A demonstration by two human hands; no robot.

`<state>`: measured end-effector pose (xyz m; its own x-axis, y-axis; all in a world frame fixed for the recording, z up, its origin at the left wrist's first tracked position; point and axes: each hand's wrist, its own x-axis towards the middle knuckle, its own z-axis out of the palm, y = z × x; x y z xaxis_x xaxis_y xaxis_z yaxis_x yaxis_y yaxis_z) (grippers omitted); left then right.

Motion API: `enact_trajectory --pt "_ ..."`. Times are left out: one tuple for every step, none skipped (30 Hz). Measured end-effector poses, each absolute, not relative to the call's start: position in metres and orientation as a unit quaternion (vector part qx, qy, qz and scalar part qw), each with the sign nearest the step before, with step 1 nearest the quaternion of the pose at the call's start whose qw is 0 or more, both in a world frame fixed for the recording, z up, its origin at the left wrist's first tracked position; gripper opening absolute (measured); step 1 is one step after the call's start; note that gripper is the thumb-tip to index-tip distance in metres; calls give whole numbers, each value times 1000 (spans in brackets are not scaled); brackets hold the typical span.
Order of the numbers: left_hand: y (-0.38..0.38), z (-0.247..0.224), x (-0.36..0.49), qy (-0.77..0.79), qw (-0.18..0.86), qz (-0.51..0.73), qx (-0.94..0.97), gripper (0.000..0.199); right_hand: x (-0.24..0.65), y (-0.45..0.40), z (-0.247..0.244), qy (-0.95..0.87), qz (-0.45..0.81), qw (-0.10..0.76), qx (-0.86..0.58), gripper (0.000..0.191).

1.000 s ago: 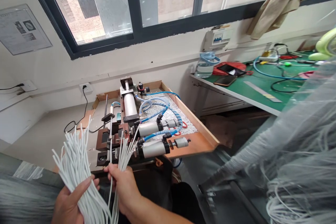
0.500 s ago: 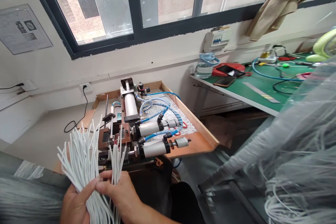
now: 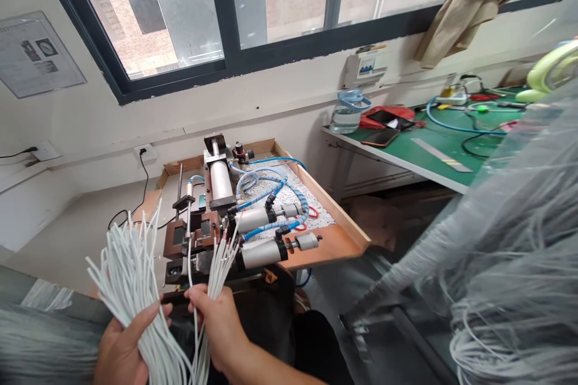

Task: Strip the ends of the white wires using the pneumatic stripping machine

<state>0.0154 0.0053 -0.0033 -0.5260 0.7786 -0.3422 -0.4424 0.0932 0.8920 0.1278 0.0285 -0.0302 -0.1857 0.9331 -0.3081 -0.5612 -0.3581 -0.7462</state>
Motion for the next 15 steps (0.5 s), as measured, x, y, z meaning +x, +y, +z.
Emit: enact_trajectory --pt "5 -3 16 573 466 657 149 31 127 30 -30 -236 732 513 -381 18" --pt "5 -3 16 571 465 659 154 31 127 31 -30 -231 733 513 -382 18" --pt "4 -3 17 570 461 661 159 30 126 32 -31 -228 734 512 -383 19" --pt "4 -3 18 570 454 664 164 30 125 32 -31 -224 735 510 -386 20" --pt "3 -4 19 571 447 667 168 29 125 32 -31 -221 739 507 -385 21" --pt "2 -5 20 574 444 667 172 29 125 31 -30 -218 748 502 -374 22" --pt "1 -6 21 576 445 663 174 29 125 31 -29 -218 763 494 -355 24" --pt "0 -8 22 578 453 655 178 29 125 29 -28 -222 778 485 -332 25" --pt "-1 -9 24 579 462 646 184 28 125 28 -26 -233 790 476 -307 25" --pt "-2 -10 25 579 474 636 191 28 125 27 -26 -248 796 471 -290 25" --pt "-4 -11 25 575 488 626 199 29 125 25 -25 -263 791 473 -285 25" --pt "-5 -11 26 567 504 619 205 30 125 24 -26 -275 780 480 -294 24" --pt "-6 -12 26 559 518 614 205 32 125 22 -26 -282 763 492 -309 23" --pt "-7 -12 25 556 525 613 200 33 125 21 -28 -283 750 504 -323 23" --pt "-7 -13 24 557 526 614 190 33 125 20 -29 -280 740 512 -336 23"
